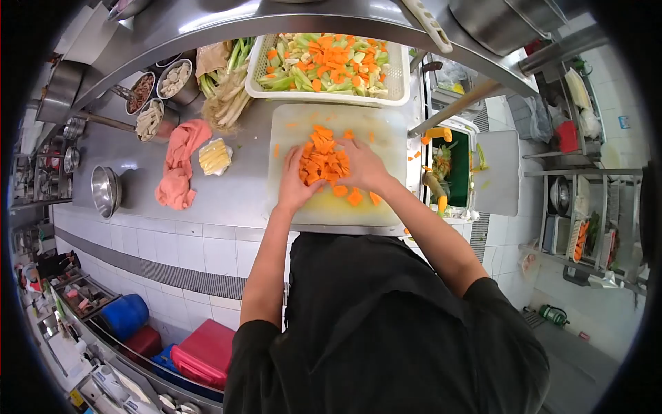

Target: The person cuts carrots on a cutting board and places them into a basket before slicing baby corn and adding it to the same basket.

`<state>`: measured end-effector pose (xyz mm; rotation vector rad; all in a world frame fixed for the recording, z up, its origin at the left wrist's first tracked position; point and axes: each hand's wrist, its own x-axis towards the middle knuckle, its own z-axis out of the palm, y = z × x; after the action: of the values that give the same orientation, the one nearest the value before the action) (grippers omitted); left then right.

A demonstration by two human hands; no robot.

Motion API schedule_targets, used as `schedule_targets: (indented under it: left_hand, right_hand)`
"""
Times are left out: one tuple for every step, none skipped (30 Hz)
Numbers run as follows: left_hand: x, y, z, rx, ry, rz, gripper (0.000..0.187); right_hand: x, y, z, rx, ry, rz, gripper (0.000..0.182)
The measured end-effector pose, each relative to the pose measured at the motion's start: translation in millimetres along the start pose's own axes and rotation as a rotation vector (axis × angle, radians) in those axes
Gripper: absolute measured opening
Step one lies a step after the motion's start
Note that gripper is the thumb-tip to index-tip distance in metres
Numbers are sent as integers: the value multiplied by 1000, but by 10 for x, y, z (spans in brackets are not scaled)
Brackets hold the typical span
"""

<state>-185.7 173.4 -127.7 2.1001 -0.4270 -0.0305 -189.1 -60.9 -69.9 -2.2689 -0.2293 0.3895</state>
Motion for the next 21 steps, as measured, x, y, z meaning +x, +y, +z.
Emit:
schedule_targets:
  left_hand:
    - [-26, -36, -9, -5, -3, 1, 99]
    - [-28, -142, 21, 39, 44, 22, 89]
    - [-4, -207, 35, 81, 91, 46, 80]
    - [22, -259, 82, 75, 83, 56, 80]
    - [76, -264, 153, 69, 90, 35, 75]
    - [132, -265, 209, 60, 96, 14, 70]
    - [184, -289, 242, 48, 92, 19, 70]
    - [238, -315, 256, -117, 67, -16, 74]
    - [282, -324, 231, -279, 40, -51, 78]
    - [293, -350, 162, -283, 35, -47, 78]
    - [309, -305, 32, -221, 21, -2, 87]
    - [302, -227, -78, -160, 6, 39, 97]
    - [268, -101, -183, -168, 1, 35, 97]
    - [239, 40, -306, 117, -152, 16, 107]
    - [222, 97, -366, 405, -301, -2, 117]
    - [213, 59, -353, 404, -302, -4, 117]
    - [213, -17, -315, 367, -287, -1, 121]
    - [216, -100, -268, 329, -273, 4, 125]
    - [208, -186, -230, 328, -275, 6, 125]
    - [212, -237, -206, 298, -265, 38, 124]
    - [214, -285, -182, 269, -253, 69, 123]
  right_hand:
    - [-67, -100, -25, -186, -17, 127, 118]
    - [-108, -170, -20, -370, -25, 257, 117]
    - [-123, -186, 80, -369, -13, 267, 117]
    - [-110, -199, 241, -387, 25, 248, 118]
    - [-55, -176, 389, -409, 62, 227, 120]
    - [35, -124, 530, -415, 68, 236, 120]
    - [133, -55, 673, -364, 162, 184, 123]
    - [195, -14, 727, -311, 255, 128, 126]
    - [199, -104, 615, -315, 259, 135, 126]
    - [195, -177, 468, -252, 192, 137, 128]
    - [222, -225, 325, -193, 121, 133, 130]
    - [290, -171, 229, -199, 119, 136, 130]
    - [361, -99, 134, -270, 116, 117, 131]
    - [420, -52, 90, -340, 114, 96, 133]
    - [466, -67, 79, -339, 112, 100, 133]
    - [523, -94, 82, -450, 22, 104, 134]
    - [579, -135, 97, -560, -65, 106, 136]
    - [618, -177, 145, -561, -64, 106, 136]
    - [630, -225, 223, -517, -85, 77, 137]
    - [630, -256, 273, -478, -107, 48, 139]
    - [626, -275, 297, -485, -108, 49, 139]
